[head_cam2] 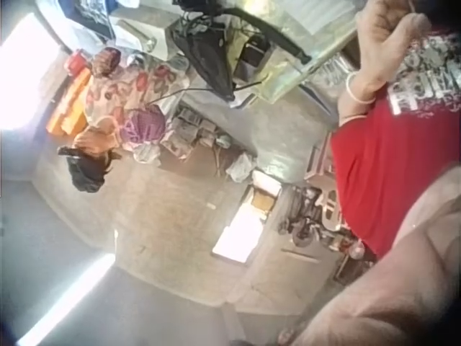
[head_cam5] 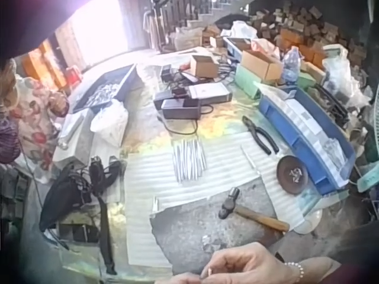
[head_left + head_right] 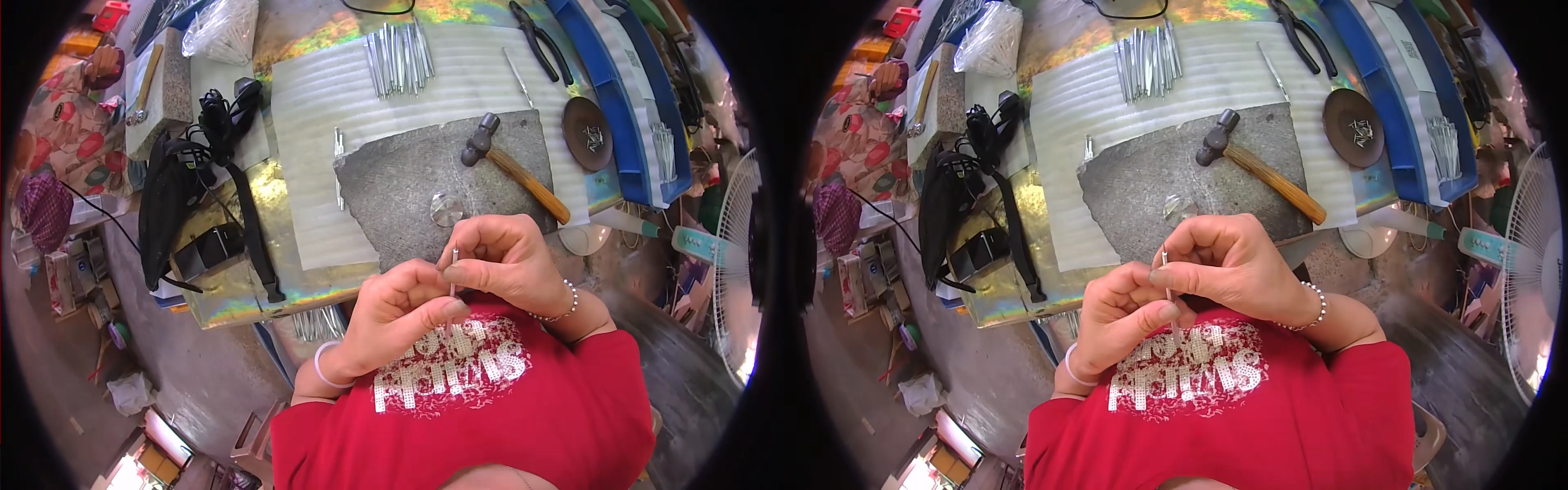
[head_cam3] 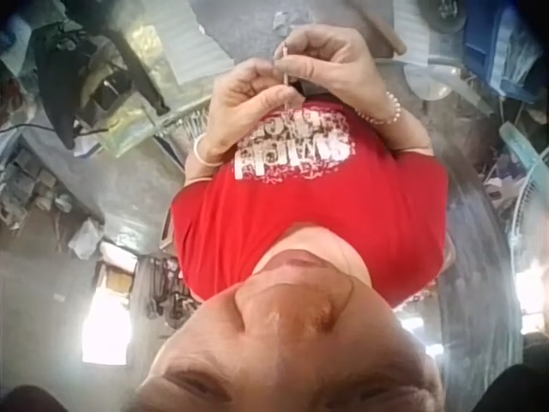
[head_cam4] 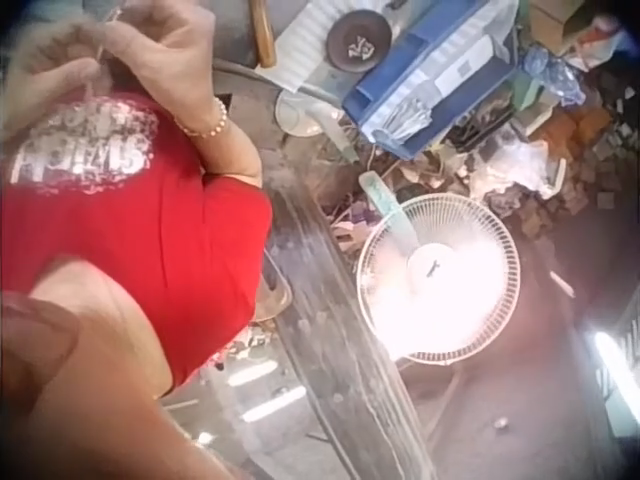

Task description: Shaping and hammering small metal rods on a stone anvil at a workbench.

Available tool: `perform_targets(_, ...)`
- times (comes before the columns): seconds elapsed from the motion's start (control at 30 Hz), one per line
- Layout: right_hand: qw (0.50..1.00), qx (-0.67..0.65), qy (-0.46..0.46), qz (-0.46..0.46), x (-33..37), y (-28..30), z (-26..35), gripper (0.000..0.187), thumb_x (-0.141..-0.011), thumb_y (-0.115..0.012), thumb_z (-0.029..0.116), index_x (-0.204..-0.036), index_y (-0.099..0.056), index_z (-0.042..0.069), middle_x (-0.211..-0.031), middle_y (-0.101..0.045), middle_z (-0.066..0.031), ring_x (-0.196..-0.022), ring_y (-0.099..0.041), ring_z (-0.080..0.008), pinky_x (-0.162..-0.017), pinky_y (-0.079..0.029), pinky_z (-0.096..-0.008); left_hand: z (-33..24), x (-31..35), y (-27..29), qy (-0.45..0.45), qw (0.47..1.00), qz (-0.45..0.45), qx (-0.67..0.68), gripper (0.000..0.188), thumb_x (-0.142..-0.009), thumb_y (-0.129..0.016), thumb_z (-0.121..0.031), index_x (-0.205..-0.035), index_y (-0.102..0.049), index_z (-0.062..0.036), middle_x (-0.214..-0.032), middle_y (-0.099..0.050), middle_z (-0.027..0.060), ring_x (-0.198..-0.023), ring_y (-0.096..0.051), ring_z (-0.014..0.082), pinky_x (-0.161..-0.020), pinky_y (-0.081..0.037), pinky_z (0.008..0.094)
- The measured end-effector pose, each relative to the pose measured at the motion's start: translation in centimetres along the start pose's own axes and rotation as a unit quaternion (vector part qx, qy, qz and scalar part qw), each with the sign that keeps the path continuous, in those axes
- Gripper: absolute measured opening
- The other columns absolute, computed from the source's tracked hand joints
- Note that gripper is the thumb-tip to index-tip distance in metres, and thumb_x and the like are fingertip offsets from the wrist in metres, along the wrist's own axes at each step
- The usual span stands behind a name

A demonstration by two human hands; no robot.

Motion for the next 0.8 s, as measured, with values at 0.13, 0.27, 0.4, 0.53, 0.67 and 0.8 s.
perform_targets(0.13,1.000,-0.022,-0.013,0.003,-0.4,0.0,-0.1,0.008,-0.084,-0.063,0.000,-0.089,-0.058,-0.003,-0.084,-0.061,-0.0054,-0.074,-0.060,-0.0086,-0.063,-0.048,-0.0202,0.2,-0.6,-0.4,0.041,0.994,0.047,0.093,0.013,-0.091,-0.057,-0.007,-0.097,-0.047,0.0002,-0.084,-0.066,0.0111,-0.075,-0.063,0.0118,-0.064,-0.050,0.0235)
perform_targets(0.27,1.000,-0.004,-0.023,-0.008,-1.0,0.2,-0.2,0.008,-0.085,-0.063,0.002,-0.089,-0.057,-0.001,-0.082,-0.061,-0.0038,-0.072,-0.059,-0.0075,-0.061,-0.047,-0.0195,0.3,-1.0,-0.3,0.057,0.990,0.058,0.111,0.013,-0.092,-0.055,-0.009,-0.096,-0.045,-0.0014,-0.087,-0.066,0.0124,-0.079,-0.063,0.0138,-0.066,-0.051,0.0247)
perform_targets(0.4,0.999,-0.025,-0.043,-0.008,-1.3,0.1,-0.5,0.008,-0.087,-0.062,0.006,-0.091,-0.058,0.000,-0.077,-0.059,-0.0015,-0.065,-0.055,-0.0048,-0.054,-0.041,-0.0177,0.4,-1.3,-0.3,0.101,0.982,0.066,0.142,0.015,-0.092,-0.056,-0.011,-0.097,-0.046,-0.0024,-0.089,-0.066,0.0124,-0.082,-0.064,0.0157,-0.067,-0.053,0.0256)
perform_targets(0.53,0.996,-0.053,-0.068,-0.015,-1.6,-0.2,-0.6,0.009,-0.088,-0.061,0.009,-0.091,-0.058,0.001,-0.074,-0.057,-0.0004,-0.060,-0.050,-0.0033,-0.051,-0.036,-0.0168,0.4,-1.4,-0.3,0.114,0.975,0.077,0.177,0.018,-0.092,-0.056,-0.012,-0.103,-0.046,-0.0018,-0.090,-0.065,0.0125,-0.083,-0.065,0.0168,-0.068,-0.054,0.0264)
perform_targets(0.67,0.997,-0.053,-0.057,-0.025,-1.7,-0.2,-0.6,0.009,-0.087,-0.061,0.008,-0.093,-0.059,0.001,-0.073,-0.057,-0.0003,-0.059,-0.048,-0.0035,-0.050,-0.035,-0.0169,0.1,-1.4,-0.4,0.114,0.976,0.069,0.170,0.022,-0.092,-0.055,-0.010,-0.110,-0.046,-0.0008,-0.090,-0.064,0.0112,-0.083,-0.064,0.0157,-0.068,-0.054,0.0267)
perform_targets(0.8,0.999,-0.034,-0.037,-0.012,-1.6,-0.3,-0.6,0.008,-0.087,-0.061,0.005,-0.092,-0.062,0.000,-0.076,-0.056,-0.0010,-0.062,-0.049,-0.0048,-0.052,-0.036,-0.0180,-0.1,-1.1,-0.4,0.059,0.990,0.064,0.114,0.022,-0.092,-0.054,-0.006,-0.111,-0.045,0.0007,-0.088,-0.064,0.0090,-0.081,-0.063,0.0128,-0.070,-0.051,0.0248)
Point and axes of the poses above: each hand's wrist, its own x-axis away from the middle knuckle, its own y-axis out of the back of the hand, z = x × y, the point moved 7 cm from there along -x, towards the middle knuckle
